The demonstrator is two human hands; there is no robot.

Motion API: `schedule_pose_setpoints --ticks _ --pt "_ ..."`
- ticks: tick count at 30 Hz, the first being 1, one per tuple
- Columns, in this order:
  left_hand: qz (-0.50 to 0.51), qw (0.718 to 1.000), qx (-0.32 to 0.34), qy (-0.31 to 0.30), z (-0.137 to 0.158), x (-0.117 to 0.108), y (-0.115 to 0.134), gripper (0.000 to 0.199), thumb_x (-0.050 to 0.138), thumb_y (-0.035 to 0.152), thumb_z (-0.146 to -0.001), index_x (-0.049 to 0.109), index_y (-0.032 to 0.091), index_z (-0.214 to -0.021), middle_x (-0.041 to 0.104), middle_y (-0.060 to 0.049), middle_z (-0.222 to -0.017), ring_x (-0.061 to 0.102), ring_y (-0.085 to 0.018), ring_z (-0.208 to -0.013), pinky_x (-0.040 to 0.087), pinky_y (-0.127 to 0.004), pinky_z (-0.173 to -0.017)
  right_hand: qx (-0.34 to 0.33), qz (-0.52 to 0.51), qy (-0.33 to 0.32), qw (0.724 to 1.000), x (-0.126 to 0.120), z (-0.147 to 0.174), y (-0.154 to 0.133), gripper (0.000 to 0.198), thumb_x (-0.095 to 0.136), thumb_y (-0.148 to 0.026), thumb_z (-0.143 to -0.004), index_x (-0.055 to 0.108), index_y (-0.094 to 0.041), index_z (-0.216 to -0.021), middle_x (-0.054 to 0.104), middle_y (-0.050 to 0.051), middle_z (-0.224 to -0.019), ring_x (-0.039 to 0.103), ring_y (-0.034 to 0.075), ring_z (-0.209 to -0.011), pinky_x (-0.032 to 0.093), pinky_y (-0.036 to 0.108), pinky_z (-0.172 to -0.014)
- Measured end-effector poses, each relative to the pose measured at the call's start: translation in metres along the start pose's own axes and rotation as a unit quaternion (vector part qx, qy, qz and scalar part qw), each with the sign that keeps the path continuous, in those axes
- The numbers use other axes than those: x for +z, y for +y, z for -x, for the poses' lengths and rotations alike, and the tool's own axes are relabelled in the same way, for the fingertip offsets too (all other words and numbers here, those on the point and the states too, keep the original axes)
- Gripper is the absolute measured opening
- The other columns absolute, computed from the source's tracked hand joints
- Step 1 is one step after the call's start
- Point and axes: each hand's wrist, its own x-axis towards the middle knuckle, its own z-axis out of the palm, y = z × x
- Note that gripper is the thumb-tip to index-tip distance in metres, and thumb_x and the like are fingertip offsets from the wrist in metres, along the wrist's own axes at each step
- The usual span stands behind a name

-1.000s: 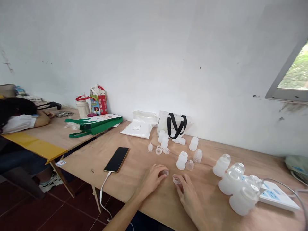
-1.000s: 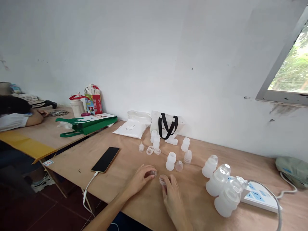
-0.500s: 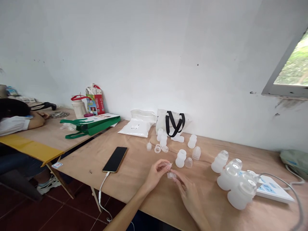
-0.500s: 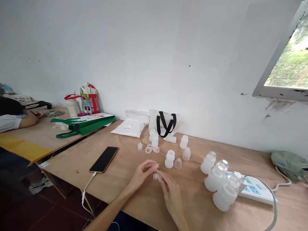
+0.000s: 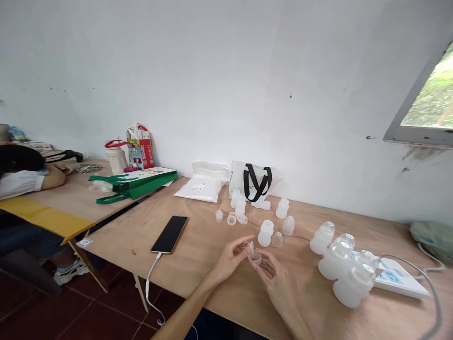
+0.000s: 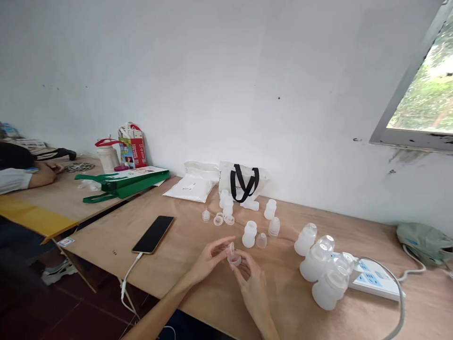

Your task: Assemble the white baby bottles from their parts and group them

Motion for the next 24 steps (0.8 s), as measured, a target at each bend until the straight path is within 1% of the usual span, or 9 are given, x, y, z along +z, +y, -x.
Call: schedule_pose_setpoints --ticks 2,4,6,11,14,16,19,21,24 --pt "-0.007 1.0 0.007 0.018 -0.001 -0.001 0.002 0.044 0.069 0.052 -0.091 0.071 0.018 -0.117 0.07 -0.008 -0.114 0.065 -0.02 -0.107 0.048 -0.029 -0.094 -0.005 0.003 -0.001 1.0 0.001 0.0 0.005 0.04 0.065 -0.049 -0.093 0.062 -0.021 -0.121 0.069 0.009 -0.123 0.068 0.023 -0.114 0.056 0.037 -0.104" --pt "0.007 0.999 0.024 0.043 -0.001 -0.001 0.004 0.04 0.074 0.051 -0.087 0.069 0.015 -0.104 0.071 -0.007 -0.106 0.065 -0.018 -0.097 0.049 -0.027 -0.086 -0.012 0.005 -0.002 1.0 0.002 0.0 0.008 0.041 0.065 -0.046 -0.094 0.058 -0.021 -0.125 0.067 0.009 -0.125 0.067 0.021 -0.115 0.056 0.036 -0.104" --pt "0.009 0.998 0.045 0.053 0.0 0.0 0.006 0.037 0.077 0.048 -0.085 0.066 0.016 -0.098 0.071 -0.007 -0.105 0.065 -0.017 -0.093 0.049 -0.026 -0.081 -0.023 0.002 -0.001 1.0 0.003 0.0 0.009 0.044 0.064 -0.044 -0.094 0.053 -0.022 -0.13 0.065 0.009 -0.13 0.066 0.021 -0.118 0.055 0.036 -0.105" --pt "-0.074 0.991 0.104 0.033 0.006 0.01 0.004 0.021 0.079 0.034 -0.085 0.072 0.019 -0.097 0.073 -0.004 -0.109 0.066 -0.017 -0.101 0.047 -0.027 -0.092 -0.023 -0.044 -0.007 0.999 0.004 0.001 0.01 0.048 0.064 -0.044 -0.096 0.045 -0.025 -0.136 0.059 0.011 -0.14 0.064 0.022 -0.123 0.056 0.037 -0.105" --pt "-0.114 0.983 0.147 0.015 0.008 0.015 0.006 0.012 0.075 0.03 -0.089 0.072 0.02 -0.093 0.072 -0.004 -0.115 0.063 -0.018 -0.112 0.045 -0.028 -0.1 -0.019 -0.07 0.004 0.997 0.002 0.001 0.01 0.05 0.066 -0.043 -0.095 0.045 -0.025 -0.136 0.059 0.011 -0.14 0.064 0.023 -0.124 0.056 0.037 -0.103" --pt "-0.134 0.976 0.17 0.007 0.009 0.015 0.008 0.01 0.07 0.03 -0.092 0.071 0.02 -0.09 0.069 -0.004 -0.121 0.061 -0.018 -0.118 0.043 -0.029 -0.104 -0.02 -0.079 0.006 0.997 0.001 0.0 0.009 0.05 0.068 -0.043 -0.094 0.046 -0.025 -0.135 0.06 0.011 -0.138 0.062 0.024 -0.126 0.056 0.037 -0.104" --pt "-0.162 0.971 0.176 -0.009 0.011 0.011 0.013 0.009 0.067 0.029 -0.094 0.069 0.021 -0.092 0.066 -0.004 -0.126 0.059 -0.018 -0.121 0.042 -0.029 -0.104 -0.019 -0.092 0.001 0.996 0.001 -0.001 0.006 0.05 0.069 -0.044 -0.093 0.049 -0.025 -0.135 0.059 0.011 -0.14 0.061 0.024 -0.128 0.055 0.037 -0.105" --pt "-0.19 0.966 0.176 -0.024 0.013 0.008 0.016 0.007 0.068 0.027 -0.091 0.068 0.021 -0.095 0.063 -0.003 -0.13 0.057 -0.019 -0.123 0.039 -0.031 -0.107 -0.024 -0.105 0.004 0.994 0.001 -0.001 0.007 0.051 0.071 -0.045 -0.093 0.05 -0.025 -0.134 0.059 0.012 -0.141 0.061 0.025 -0.129 0.055 0.038 -0.105" --pt "-0.224 0.962 0.154 -0.04 0.014 0.007 0.017 0.012 0.065 0.033 -0.094 0.069 0.023 -0.1 0.059 -0.002 -0.137 0.054 -0.021 -0.128 0.033 -0.034 -0.111 -0.029 -0.112 0.018 0.993 0.001 -0.001 0.008 0.05 0.072 -0.045 -0.092 0.052 -0.025 -0.133 0.061 0.011 -0.139 0.06 0.025 -0.129 0.054 0.039 -0.107"
